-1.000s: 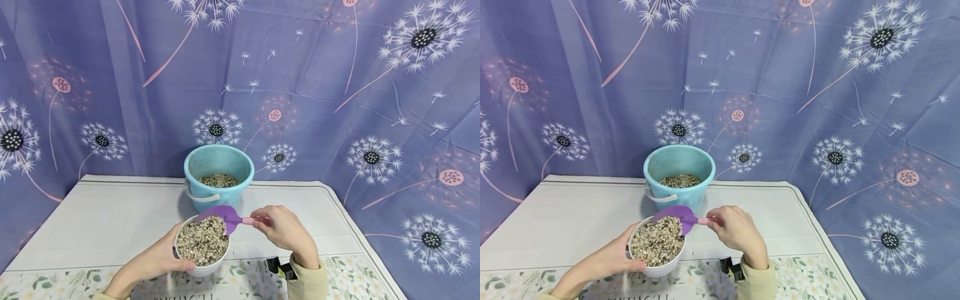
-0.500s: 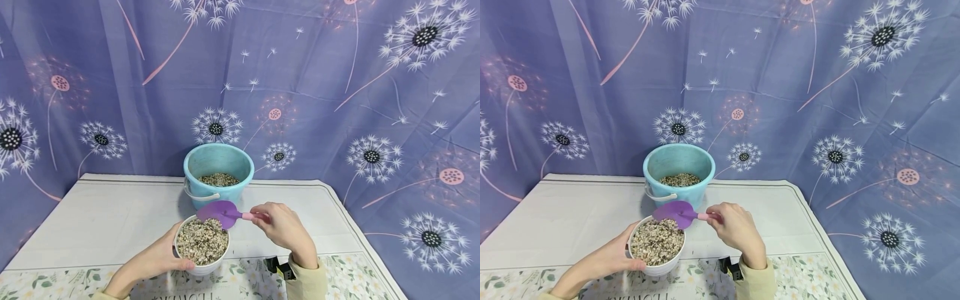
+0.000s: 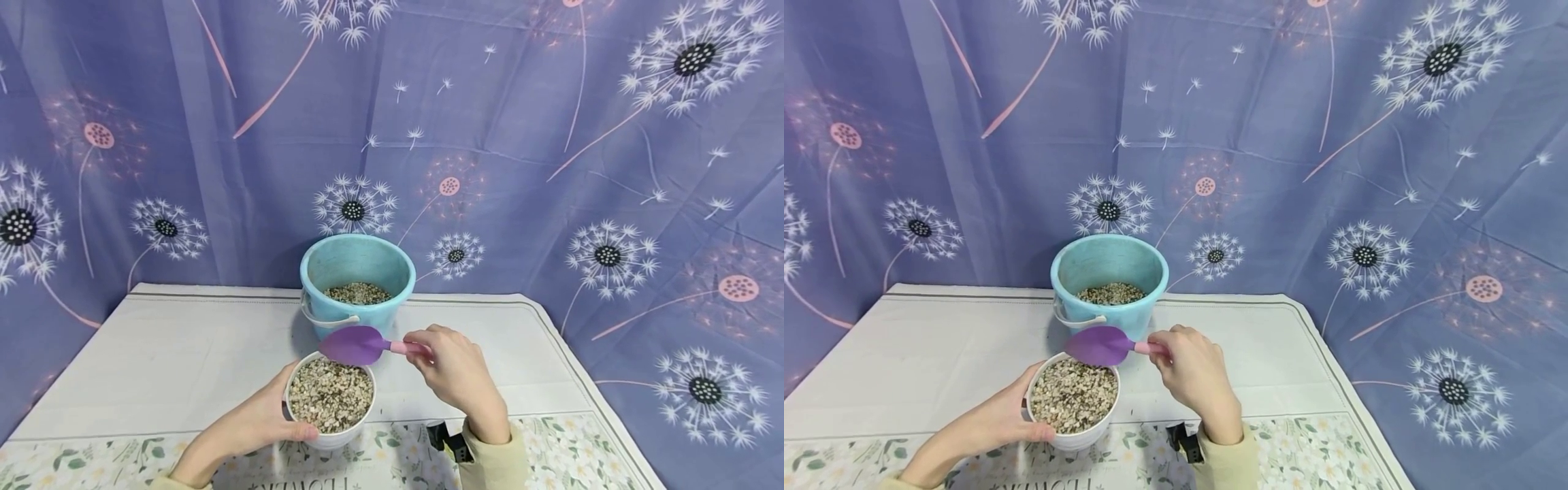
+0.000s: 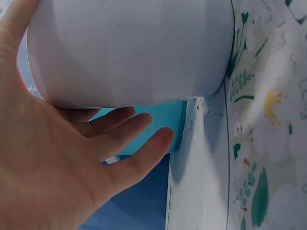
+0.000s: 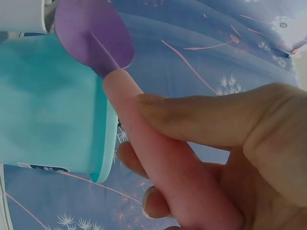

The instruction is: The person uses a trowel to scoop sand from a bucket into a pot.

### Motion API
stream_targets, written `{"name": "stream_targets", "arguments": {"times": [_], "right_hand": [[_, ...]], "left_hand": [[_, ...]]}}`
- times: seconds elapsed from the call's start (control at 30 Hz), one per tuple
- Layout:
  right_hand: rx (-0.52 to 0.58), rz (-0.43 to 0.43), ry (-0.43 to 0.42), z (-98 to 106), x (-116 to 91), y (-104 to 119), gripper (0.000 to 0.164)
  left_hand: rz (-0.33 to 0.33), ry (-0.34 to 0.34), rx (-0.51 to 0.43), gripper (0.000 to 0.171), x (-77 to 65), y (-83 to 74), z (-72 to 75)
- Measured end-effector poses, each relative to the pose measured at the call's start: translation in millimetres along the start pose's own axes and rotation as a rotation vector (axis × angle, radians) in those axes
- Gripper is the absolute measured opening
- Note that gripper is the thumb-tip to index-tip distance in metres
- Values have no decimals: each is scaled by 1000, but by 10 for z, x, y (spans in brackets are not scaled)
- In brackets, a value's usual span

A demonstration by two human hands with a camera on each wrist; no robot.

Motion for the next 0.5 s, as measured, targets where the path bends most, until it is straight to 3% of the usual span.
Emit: {"name": "stream_targets", "arguments": {"times": [0.5], "right_hand": [[48,12,-15,52,-38,-74,21]], "left_hand": [[-4,-16,14,110,-6,15,3]]}}
Point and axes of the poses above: each hand's wrist, its own x-axis towards the middle knuckle, its own z-axis out of the back of the hand, y = z × x, the point moved 9 cm from there along x, towards the middle knuckle, and after that the axes turned 12 degrees about y, right-handed, at the moved point
